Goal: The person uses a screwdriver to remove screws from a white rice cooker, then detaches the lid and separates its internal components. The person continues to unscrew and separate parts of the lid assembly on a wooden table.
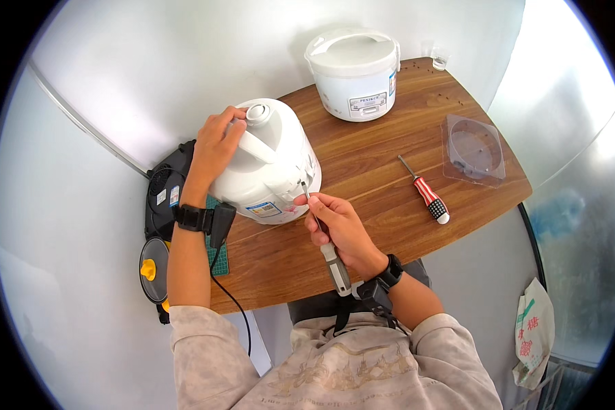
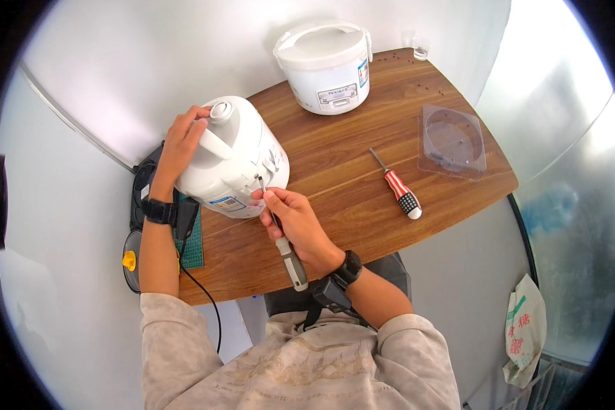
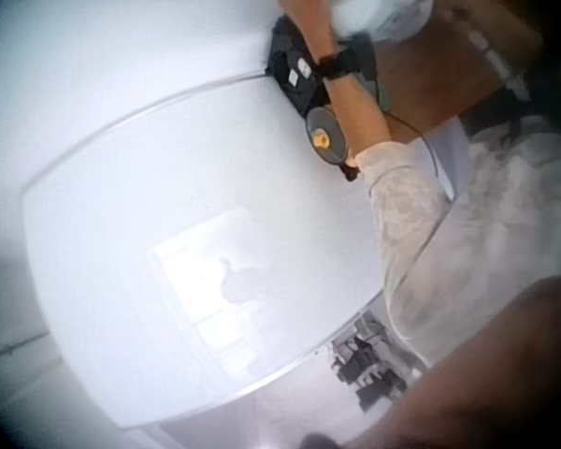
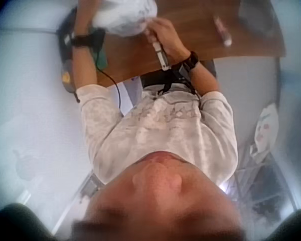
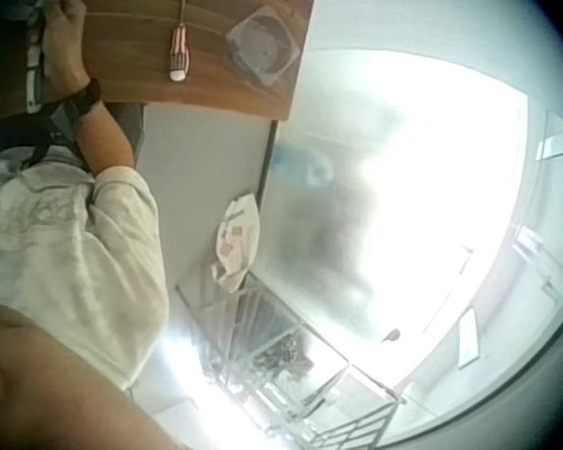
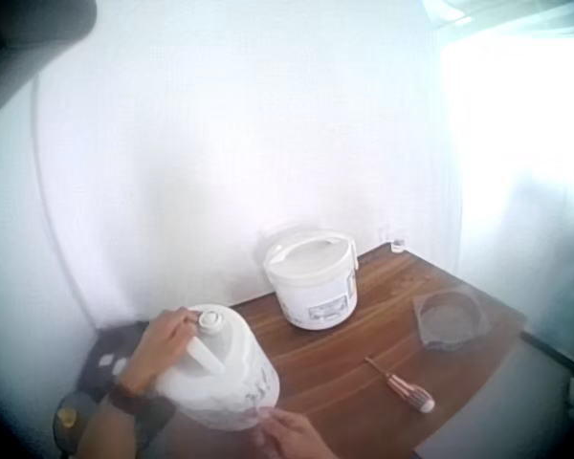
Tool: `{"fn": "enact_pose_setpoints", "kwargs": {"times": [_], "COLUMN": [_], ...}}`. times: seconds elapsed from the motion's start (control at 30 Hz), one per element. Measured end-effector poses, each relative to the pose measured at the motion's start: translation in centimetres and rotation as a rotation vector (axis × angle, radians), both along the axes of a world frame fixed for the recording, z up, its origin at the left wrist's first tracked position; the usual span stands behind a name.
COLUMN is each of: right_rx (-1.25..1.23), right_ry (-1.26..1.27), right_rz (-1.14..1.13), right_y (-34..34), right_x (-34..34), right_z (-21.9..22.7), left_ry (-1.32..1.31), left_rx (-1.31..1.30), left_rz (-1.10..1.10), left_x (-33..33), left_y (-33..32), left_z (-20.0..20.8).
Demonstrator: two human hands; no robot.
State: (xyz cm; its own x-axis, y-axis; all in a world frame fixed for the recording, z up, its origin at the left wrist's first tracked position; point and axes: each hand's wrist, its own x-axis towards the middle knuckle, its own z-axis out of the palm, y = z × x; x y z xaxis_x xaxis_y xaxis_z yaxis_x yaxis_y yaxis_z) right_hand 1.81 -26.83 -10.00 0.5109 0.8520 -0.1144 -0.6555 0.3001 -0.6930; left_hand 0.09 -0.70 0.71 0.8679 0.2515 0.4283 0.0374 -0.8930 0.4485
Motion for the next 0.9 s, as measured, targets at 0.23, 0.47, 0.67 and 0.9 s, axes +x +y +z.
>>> {"fn": "enact_pose_setpoints", "kwargs": {"times": [0.23,0.47,0.67,0.9], "right_rx": [0.033,0.129,0.168,0.155], "right_ry": [0.041,0.184,0.226,0.192], "right_rz": [0.022,0.109,0.141,0.121], "right_y": [0.1,0.1,0.0,0.0], "right_x": [-0.1,0.6,0.8,0.7], "right_z": [0.0,-0.7,-0.9,-0.8], "left_ry": [0.001,0.002,0.002,-0.006], "left_rx": [-0.006,-0.012,0.002,-0.009], "left_rz": [-0.001,0.011,0.009,0.011], "left_x": [0.0,0.0,0.1,0.1], "left_y": [0.0,0.2,0.5,0.4], "left_z": [0.0,-0.2,-0.3,-0.3]}}
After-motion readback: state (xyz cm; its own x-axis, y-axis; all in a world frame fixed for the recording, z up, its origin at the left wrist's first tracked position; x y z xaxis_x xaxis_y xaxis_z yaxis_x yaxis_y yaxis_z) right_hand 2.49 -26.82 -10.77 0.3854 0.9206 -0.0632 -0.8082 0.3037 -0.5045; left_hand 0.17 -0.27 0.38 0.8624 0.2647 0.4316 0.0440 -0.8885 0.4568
